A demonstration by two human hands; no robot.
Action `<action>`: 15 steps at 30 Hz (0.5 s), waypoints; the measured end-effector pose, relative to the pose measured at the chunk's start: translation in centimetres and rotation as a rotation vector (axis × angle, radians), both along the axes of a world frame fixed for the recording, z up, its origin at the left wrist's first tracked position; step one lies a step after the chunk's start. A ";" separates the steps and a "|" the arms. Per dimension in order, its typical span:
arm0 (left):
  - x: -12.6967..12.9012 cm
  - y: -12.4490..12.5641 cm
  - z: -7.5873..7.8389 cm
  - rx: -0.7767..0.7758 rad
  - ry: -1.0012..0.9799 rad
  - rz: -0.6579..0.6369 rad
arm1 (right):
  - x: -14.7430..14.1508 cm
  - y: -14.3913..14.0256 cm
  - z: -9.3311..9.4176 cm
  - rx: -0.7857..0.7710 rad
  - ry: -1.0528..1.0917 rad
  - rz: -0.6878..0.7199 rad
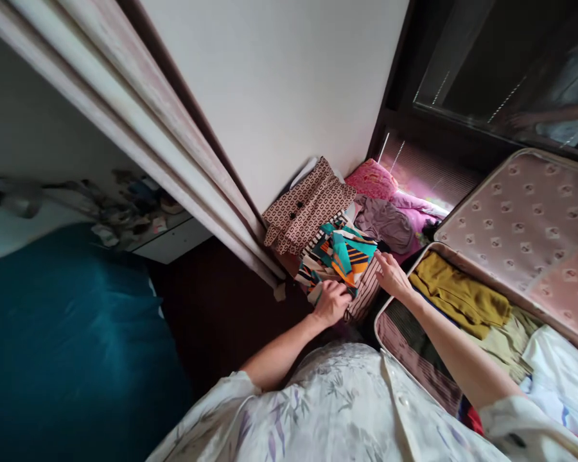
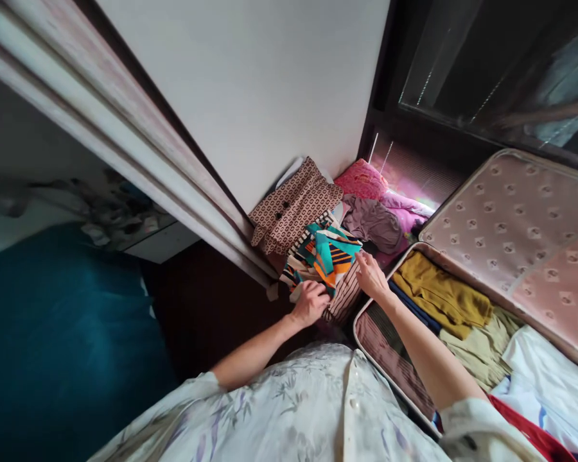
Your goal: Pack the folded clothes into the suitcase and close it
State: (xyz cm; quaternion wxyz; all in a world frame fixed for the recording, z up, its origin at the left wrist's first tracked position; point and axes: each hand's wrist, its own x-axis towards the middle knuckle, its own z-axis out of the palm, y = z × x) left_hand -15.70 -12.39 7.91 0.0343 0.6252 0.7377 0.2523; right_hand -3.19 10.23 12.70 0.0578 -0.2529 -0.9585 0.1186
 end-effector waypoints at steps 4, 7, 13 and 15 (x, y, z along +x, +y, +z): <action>2.8 0.4 -0.1 -0.039 0.067 -0.268 | -5.4 0.8 -0.3 0.102 -0.153 0.105; 3.2 0.6 -0.2 -0.060 0.061 -0.351 | -7.6 0.9 -0.8 0.120 -0.231 0.306; 2.3 0.6 -0.6 -0.117 0.005 -0.400 | -10.9 0.7 -1.4 0.032 -0.239 0.341; 2.2 0.6 -0.9 -0.129 0.003 -0.414 | -12.0 0.5 -1.0 0.010 -0.265 0.358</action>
